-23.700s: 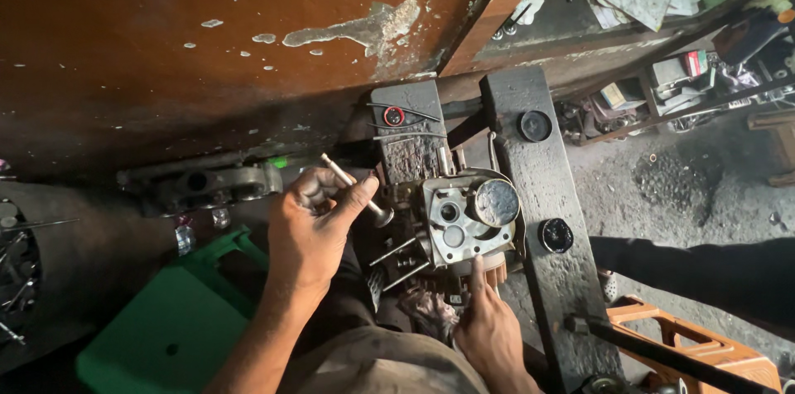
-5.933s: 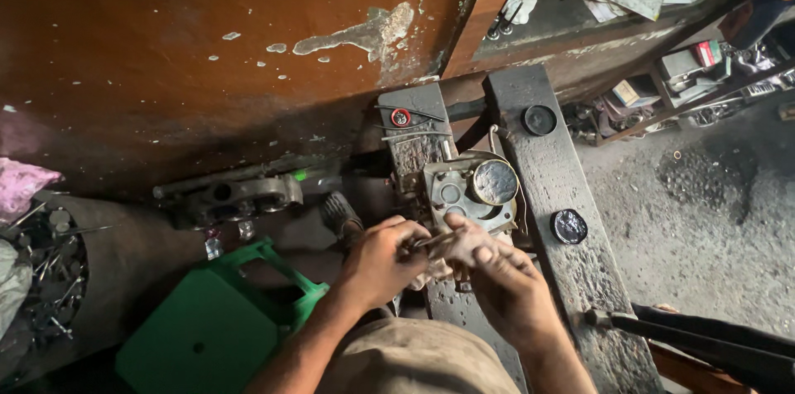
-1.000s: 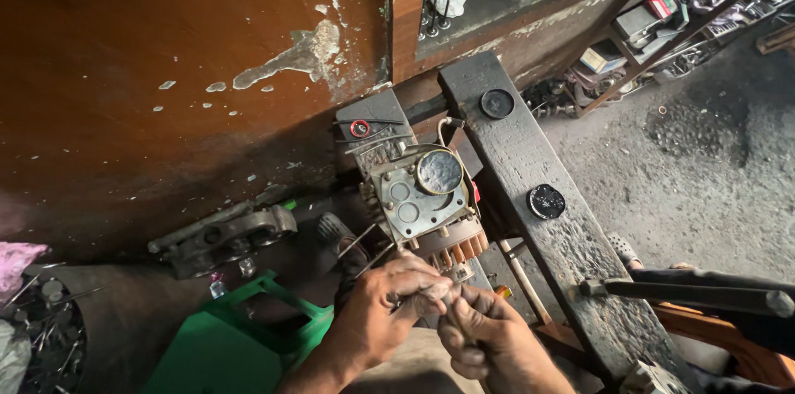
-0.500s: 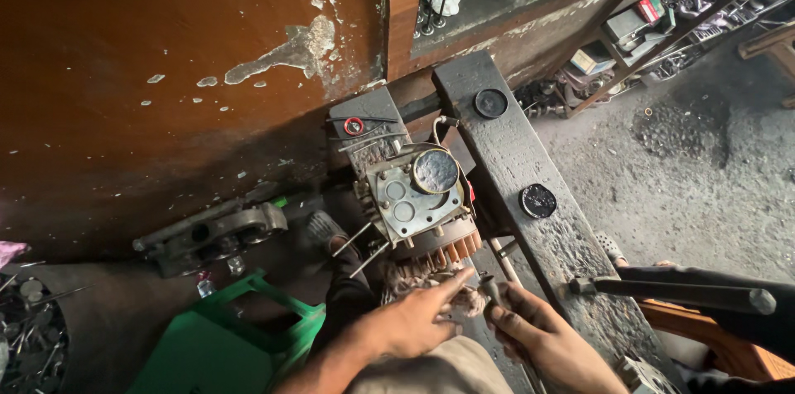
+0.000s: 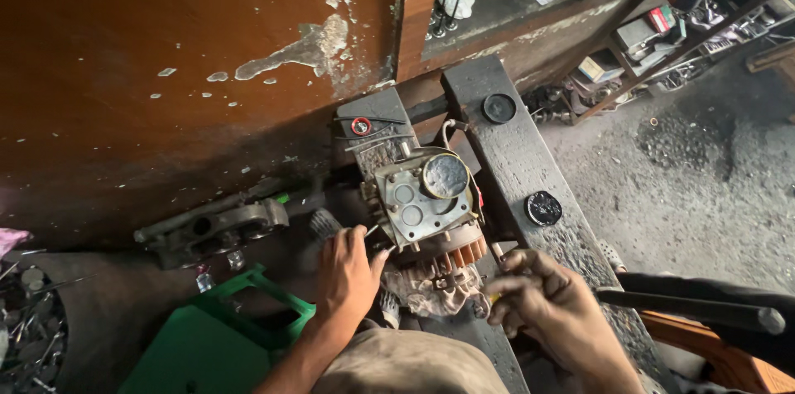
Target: The person is lapping engine valves. They use a wooden tool to rotate a valve within a cylinder head by rubbing the tool handle between their palms, repeatedly lifting and pressing the valve back into place.
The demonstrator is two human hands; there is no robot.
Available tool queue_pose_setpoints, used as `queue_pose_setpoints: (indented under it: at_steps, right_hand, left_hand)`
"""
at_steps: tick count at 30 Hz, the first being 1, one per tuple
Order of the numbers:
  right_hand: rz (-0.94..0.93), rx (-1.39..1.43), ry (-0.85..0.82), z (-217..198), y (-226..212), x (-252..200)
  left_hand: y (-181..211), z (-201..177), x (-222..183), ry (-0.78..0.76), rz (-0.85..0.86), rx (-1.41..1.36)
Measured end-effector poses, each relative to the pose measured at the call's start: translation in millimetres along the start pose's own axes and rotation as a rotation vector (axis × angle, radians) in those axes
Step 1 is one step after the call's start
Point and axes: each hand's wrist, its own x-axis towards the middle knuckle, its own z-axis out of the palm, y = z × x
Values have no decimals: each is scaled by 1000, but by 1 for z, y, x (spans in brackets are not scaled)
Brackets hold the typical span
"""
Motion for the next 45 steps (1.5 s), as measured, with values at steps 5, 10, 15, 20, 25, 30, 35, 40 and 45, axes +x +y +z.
queue_pose_setpoints:
  at_steps: [5, 10, 15, 20, 25, 30, 35, 40, 45]
  right_hand:
    - [-111, -444, 201, 30, -22, 41]
    - [-602, -1140, 128, 82, -55, 81]
    - [-386, -1277, 184, 110, -50, 116]
    - [-454, -1313, 63, 112, -43, 134]
    - [-366, -1308, 42, 109, -32, 145]
    - [-272, -1371, 110, 107, -29, 143]
    - [-194, -1354, 203, 109, -23, 145]
    - [-145, -1195, 277, 111, -15, 145]
    - [-159, -1124, 351, 115, -7, 144]
  left_hand:
    - [-19, 14, -9, -221, -85, 96]
    - [-1, -3, -6, -379, -306, -14]
    - [5, -16, 2, -452, -376, -62]
    - [-4, -7, 2, -529, -396, -173]
    - [-9, 2, -3, -454, -325, -168]
    - [-16, 0, -4, -467, -287, -230]
    - [-21, 10, -7, -535, -308, -241]
    - [-19, 13, -6, -434, -252, -205]
    - [-13, -4, -2, -472, -269, -171]
